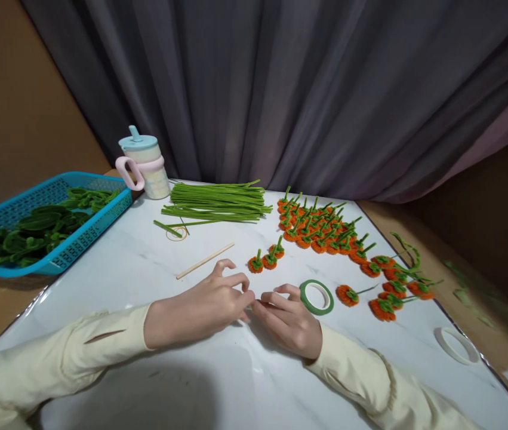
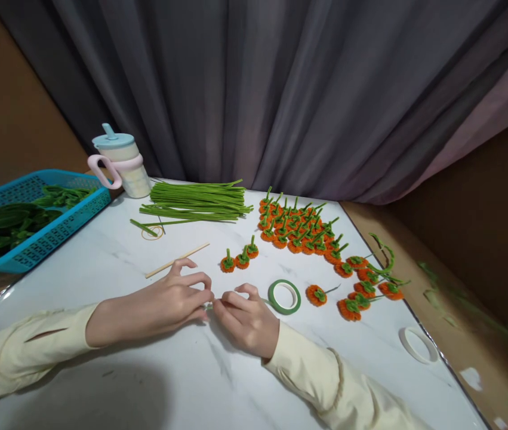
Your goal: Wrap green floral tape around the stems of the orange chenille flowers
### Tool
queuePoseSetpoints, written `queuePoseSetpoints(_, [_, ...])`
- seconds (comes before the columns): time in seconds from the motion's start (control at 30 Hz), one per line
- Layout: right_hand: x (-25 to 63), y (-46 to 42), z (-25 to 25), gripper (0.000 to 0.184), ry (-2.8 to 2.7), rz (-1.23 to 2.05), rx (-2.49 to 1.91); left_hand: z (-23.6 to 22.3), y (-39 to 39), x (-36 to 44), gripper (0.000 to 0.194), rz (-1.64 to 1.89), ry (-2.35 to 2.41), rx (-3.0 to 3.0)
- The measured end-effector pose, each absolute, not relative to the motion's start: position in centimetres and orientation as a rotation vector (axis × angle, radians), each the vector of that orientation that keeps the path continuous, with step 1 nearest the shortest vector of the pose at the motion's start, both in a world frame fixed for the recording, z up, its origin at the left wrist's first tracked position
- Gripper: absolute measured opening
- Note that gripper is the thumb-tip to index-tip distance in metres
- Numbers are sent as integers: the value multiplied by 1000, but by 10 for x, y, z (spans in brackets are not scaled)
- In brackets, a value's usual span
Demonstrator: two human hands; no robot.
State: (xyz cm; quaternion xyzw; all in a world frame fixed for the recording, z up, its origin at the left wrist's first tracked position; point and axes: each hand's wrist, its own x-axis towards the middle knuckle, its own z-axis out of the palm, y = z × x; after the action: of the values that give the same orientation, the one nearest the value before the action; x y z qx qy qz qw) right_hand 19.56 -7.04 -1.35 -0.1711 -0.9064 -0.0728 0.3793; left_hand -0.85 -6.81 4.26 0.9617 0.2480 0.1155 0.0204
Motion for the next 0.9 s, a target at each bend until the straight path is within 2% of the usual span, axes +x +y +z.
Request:
queuePoseSetpoints(0.13, [195, -70, -9, 21, -2323, -166, -482, 40, -70, -8, 23, 434, 675, 3132])
queuePoseSetpoints(0.37, [195, -70, -9, 26, -2309, -225, -545, 36, -72, -5, 25, 576, 734, 3130])
queuePoseSetpoints(0.6, [198, -72, -10, 25, -2335, -356, -453, 33, -68, -7, 15, 444, 786, 2841])
queuePoseSetpoints(0.7, [200, -71, -10, 24, -2342, -411, -390, 36, -67, -7, 23, 407, 755, 2717])
queuePoseSetpoints(0.9, [197, -69, -9, 23, -2321, -299, -435, 34, -68, -9, 13, 300, 716, 3013])
